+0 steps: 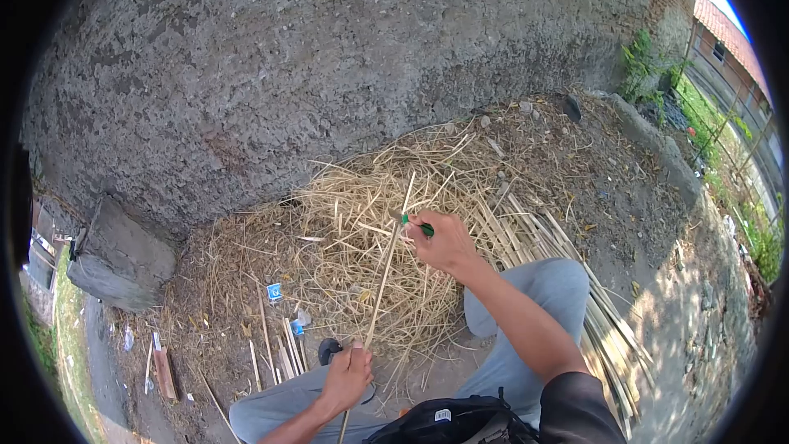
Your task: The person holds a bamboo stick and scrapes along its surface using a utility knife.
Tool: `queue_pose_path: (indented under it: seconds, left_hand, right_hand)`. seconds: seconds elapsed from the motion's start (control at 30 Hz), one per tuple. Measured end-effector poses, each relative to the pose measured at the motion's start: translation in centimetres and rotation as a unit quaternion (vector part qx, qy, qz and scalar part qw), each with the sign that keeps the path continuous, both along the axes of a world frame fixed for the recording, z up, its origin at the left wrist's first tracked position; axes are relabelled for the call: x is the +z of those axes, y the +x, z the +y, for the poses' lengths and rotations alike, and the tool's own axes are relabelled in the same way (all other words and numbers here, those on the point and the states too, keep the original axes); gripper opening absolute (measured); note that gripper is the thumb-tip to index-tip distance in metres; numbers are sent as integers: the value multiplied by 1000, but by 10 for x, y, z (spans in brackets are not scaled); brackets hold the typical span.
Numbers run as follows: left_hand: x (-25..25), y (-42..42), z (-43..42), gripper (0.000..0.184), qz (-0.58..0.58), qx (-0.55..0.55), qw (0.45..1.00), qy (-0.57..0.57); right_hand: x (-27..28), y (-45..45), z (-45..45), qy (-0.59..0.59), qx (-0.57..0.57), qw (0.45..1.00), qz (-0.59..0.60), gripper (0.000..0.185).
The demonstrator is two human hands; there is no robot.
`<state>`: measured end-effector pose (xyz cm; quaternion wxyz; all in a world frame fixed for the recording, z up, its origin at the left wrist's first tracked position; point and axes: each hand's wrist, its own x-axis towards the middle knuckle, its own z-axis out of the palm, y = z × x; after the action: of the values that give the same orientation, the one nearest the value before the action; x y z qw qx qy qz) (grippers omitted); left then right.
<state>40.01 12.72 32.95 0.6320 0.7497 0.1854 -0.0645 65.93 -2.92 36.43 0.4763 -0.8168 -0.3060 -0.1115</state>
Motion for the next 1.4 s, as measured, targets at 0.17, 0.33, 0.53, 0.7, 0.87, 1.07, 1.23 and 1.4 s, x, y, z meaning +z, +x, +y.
queue_pose_path:
  seconds: [0.17, 0.33, 0.53, 0.7, 0.87, 1.07, 1.23, 1.4]
  left_hand:
    - [32, 3, 4, 41, 125, 15, 980, -154]
    - [50, 2, 11, 42, 113, 10, 975, -191]
    - [50, -2, 14, 44, 167, -17, 965, -201]
    - [47, -5, 13, 43, 139, 22, 976, -169]
    - [55, -2, 18, 42, 206, 1, 950, -237]
    - [51, 0, 20, 42, 176, -29, 961, -210]
    - [26, 5, 35, 41, 144, 23, 978, -152]
    - [16, 10, 38, 42, 108, 58, 989, -86]
  right_hand:
    - [8, 14, -6, -25, -40, 997, 63, 18]
    - [20, -11, -5, 46, 53, 997, 33, 16]
    - [-1, 33, -13, -40, -72, 995, 56, 19]
    - [0, 28, -8, -1, -8, 1000, 3, 19]
    - [-5, 51, -18, -46, -91, 993, 65, 18]
    - [-39, 73, -19, -48, -112, 991, 60, 19]
    - [-30, 69, -12, 47, -170, 976, 125, 23]
    - [-13, 29, 2, 186, -28, 945, 266, 17]
